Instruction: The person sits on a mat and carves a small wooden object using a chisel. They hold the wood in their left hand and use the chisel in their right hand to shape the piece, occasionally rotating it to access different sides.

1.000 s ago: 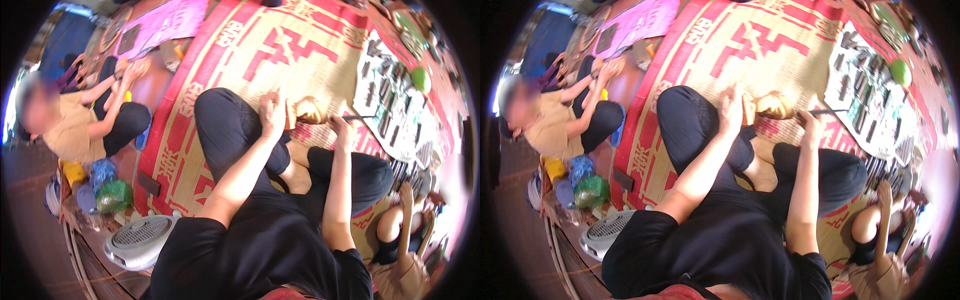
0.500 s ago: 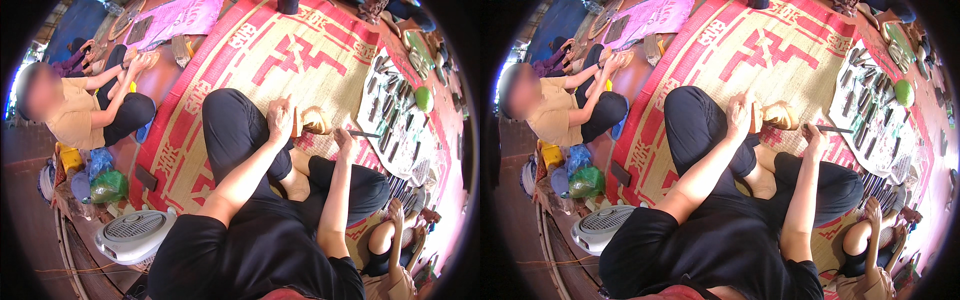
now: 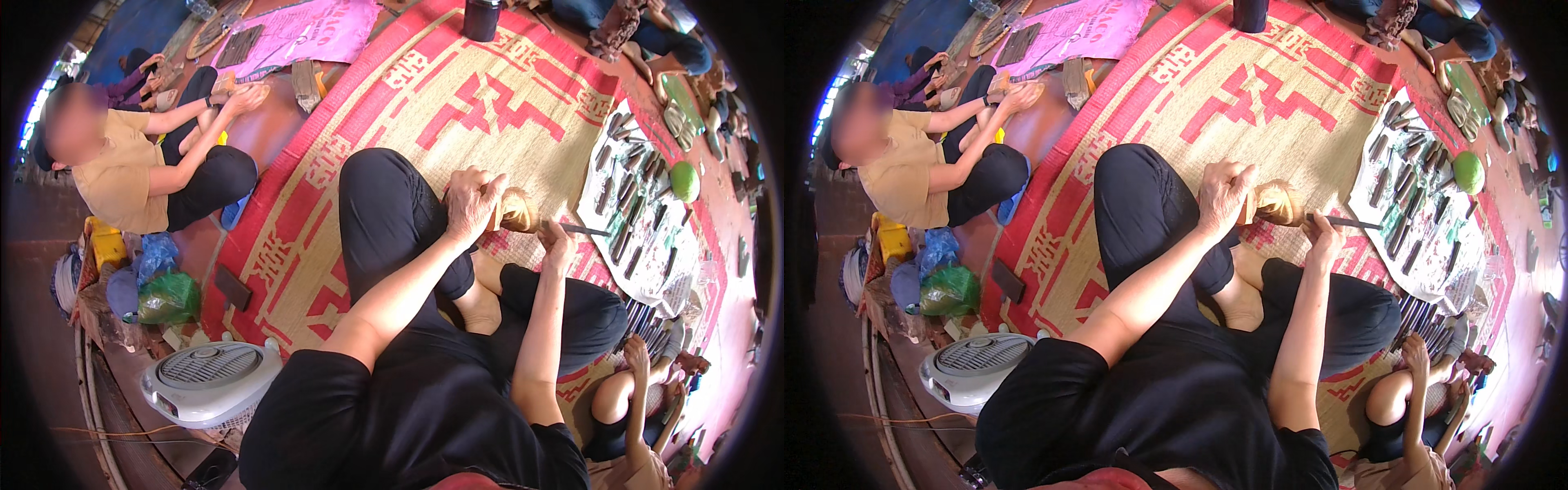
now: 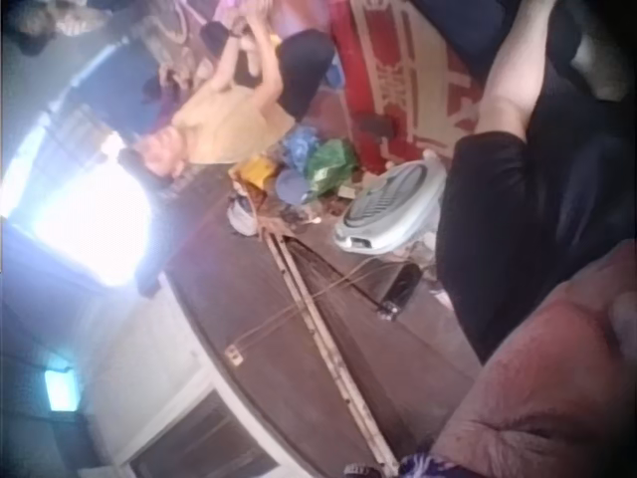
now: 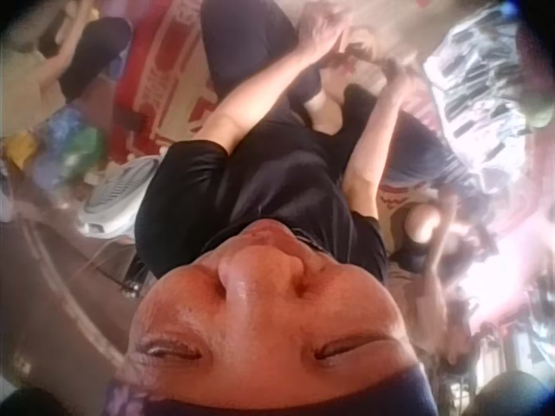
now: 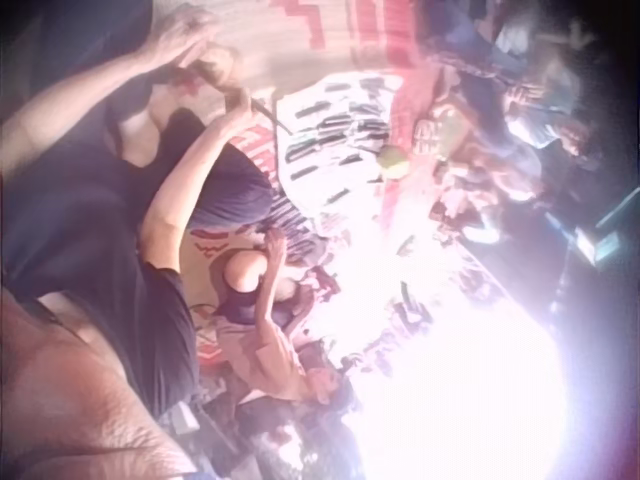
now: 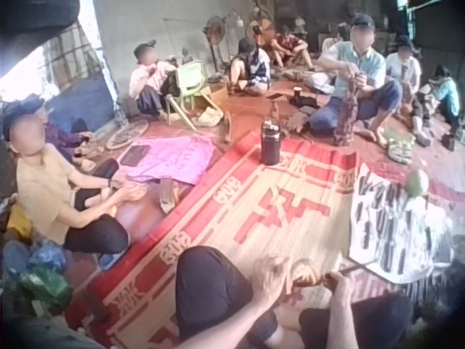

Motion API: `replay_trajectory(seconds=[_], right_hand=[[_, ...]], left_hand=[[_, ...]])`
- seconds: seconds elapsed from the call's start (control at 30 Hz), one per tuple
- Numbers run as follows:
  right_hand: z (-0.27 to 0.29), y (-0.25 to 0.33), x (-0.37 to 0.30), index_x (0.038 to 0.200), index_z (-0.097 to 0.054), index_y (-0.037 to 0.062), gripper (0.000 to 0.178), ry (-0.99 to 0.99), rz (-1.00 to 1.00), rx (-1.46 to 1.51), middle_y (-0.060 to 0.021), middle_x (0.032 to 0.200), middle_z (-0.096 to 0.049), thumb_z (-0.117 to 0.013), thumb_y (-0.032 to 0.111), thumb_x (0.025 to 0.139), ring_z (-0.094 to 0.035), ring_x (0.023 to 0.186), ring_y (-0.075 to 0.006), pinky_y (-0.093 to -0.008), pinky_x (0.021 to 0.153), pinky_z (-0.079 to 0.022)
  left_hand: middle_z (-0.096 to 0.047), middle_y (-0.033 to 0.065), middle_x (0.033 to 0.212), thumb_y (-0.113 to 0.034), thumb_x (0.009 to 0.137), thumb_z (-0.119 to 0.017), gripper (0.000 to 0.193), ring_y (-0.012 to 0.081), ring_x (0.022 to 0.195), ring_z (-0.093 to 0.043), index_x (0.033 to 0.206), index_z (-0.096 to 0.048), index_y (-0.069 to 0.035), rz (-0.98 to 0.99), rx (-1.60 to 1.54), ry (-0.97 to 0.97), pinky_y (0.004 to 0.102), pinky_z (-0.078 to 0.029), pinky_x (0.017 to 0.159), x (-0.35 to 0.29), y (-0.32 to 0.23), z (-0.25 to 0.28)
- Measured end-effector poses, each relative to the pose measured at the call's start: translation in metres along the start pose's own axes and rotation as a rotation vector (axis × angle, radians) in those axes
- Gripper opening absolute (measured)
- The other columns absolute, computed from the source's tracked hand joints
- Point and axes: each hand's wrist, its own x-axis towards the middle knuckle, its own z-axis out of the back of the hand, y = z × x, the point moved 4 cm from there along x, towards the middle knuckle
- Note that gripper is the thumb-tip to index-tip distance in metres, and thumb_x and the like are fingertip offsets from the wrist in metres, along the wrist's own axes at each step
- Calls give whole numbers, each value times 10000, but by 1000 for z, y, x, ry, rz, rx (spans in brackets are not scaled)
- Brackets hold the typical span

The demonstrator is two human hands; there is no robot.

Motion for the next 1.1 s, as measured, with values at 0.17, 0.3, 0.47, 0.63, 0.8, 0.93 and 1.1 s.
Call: replay_trajectory(seconds=[0.17, 0.3, 0.47, 0.63, 0.8, 0.93, 1.1], right_hand=[[10, 3, 1, 847, -561, 54, 113, -49, 45, 99, -79, 759, -646, -653, 30, 787, -646, 655, -180, -263, 572, -526], [9, 1, -17, 866, -571, 42, 82, 105, 132, 108, -93, 787, -650, -619, 20, 804, -645, 698, -195, -296, 651, -529], [8, 20, -82, 908, -575, -11, 86, 239, 172, 114, -124, 823, -654, -590, 24, 831, -646, 705, -199, -295, 648, -529], [36, 37, -136, 880, -579, 25, 37, 208, 192, 143, -109, 835, -660, -594, 42, 850, -653, 726, -195, -288, 648, -533], [54, 49, -174, 844, -562, 73, 34, 252, 203, 200, -92, 870, -663, -569, 64, 875, -654, 777, -205, -303, 683, -531], [44, 73, -209, 845, -581, 49, 8, 328, 253, 205, -98, 878, -660, -579, 47, 852, -647, 789, -202, -299, 706, -523], [19, 108, -244, 837, -607, 8, 45, 380, 385, 60, -95, 857, -656, -612, 34, 801, -628, 763, -160, -270, 714, -507]], left_hand=[[-537, 102, 712, -352, 785, -678, 341, 287, 767, -516, 668, -560, -53, -93, 27, -6, 396, -414, 699, -4, -17, 4], [-563, 103, 740, -332, 743, -693, 300, 302, 791, -526, 703, -582, -56, -61, 35, 116, 411, -441, 704, -11, -23, 2], [-588, 78, 705, -294, 696, -702, 265, 292, 717, -538, 640, -574, -69, -190, 11, -27, 396, -446, 675, -26, -19, 7], [-555, 95, 662, -269, 694, -727, 281, 298, 703, -538, 617, -555, -61, -129, -140, -81, 399, -430, 646, -28, -31, 27], [-498, 56, 536, -172, 798, -656, 284, 195, 501, -532, 594, -514, -35, 51, -590, 28, 331, -417, 501, -22, -66, 69], [-440, 4, 441, -148, 880, -571, 236, 88, 315, -425, 674, -510, -49, 66, -938, 86, 235, -336, 326, -23, -111, 124], [-389, -35, 429, -219, 909, -536, 226, 59, 287, -326, 752, -536, -57, -135, -963, -110, 223, -285, 296, -20, -136, 201]])
